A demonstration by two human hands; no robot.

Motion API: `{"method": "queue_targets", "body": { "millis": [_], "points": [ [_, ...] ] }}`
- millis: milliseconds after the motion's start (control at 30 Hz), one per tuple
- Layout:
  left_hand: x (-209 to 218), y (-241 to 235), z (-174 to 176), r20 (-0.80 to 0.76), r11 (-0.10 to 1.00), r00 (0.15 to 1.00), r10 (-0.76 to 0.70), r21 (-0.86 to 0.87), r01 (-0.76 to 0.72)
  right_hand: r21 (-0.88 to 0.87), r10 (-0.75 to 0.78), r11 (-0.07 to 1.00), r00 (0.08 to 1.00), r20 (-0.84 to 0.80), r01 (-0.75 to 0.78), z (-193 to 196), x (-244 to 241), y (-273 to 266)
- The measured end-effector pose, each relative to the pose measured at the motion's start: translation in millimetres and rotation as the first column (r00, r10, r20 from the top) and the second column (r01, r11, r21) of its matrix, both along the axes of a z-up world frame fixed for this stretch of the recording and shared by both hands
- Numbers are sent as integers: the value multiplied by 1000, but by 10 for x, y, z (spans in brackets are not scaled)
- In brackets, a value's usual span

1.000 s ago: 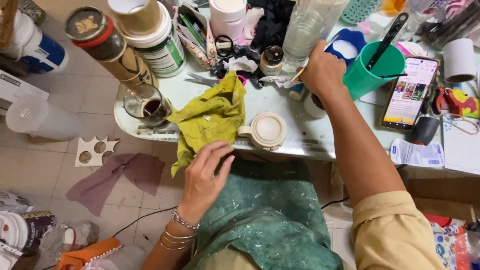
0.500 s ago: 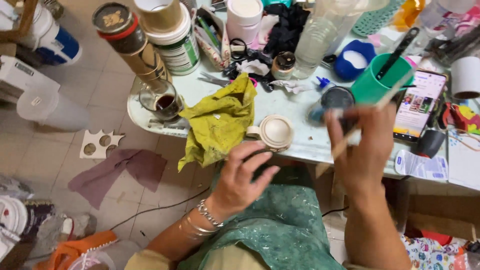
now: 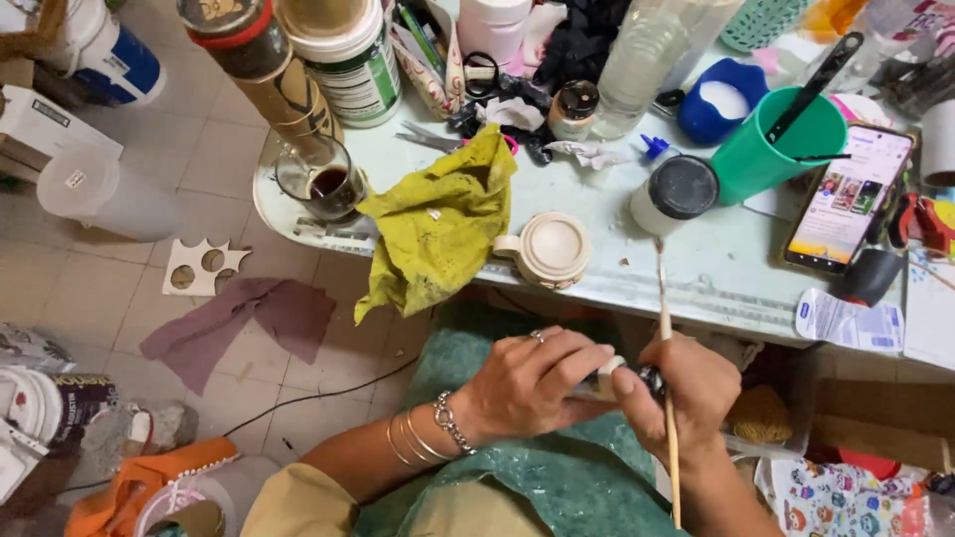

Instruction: Painting and glazing a ceramic mug with floral patterns using a brush and small paint bottles

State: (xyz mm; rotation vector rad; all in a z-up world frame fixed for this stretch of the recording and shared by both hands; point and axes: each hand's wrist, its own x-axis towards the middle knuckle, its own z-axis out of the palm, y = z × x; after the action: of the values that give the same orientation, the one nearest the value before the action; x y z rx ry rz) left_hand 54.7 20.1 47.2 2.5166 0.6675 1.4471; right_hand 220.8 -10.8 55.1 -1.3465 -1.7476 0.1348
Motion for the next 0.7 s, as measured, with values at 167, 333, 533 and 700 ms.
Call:
{"method": "queue_targets", "body": {
  "millis": [167, 333, 533, 700],
  "points": [
    [-32, -79, 48, -12, 973, 990, -140, -185, 135, 111, 283, 956, 952, -119, -270, -17, -49, 36],
    [-36, -137, 10, 12, 907, 974, -227, -360, 216, 159, 362, 927, 921, -143, -340, -40, -60, 42],
    [-94, -161, -130, 135, 485, 871, -472, -785, 385, 227, 535, 836, 833, -136, -500, 14, -68, 79],
    [-150, -244, -481, 726, -460, 649, -226, -667, 586, 200, 684, 721, 728, -53, -663, -24, 0, 116]
  ]
}}
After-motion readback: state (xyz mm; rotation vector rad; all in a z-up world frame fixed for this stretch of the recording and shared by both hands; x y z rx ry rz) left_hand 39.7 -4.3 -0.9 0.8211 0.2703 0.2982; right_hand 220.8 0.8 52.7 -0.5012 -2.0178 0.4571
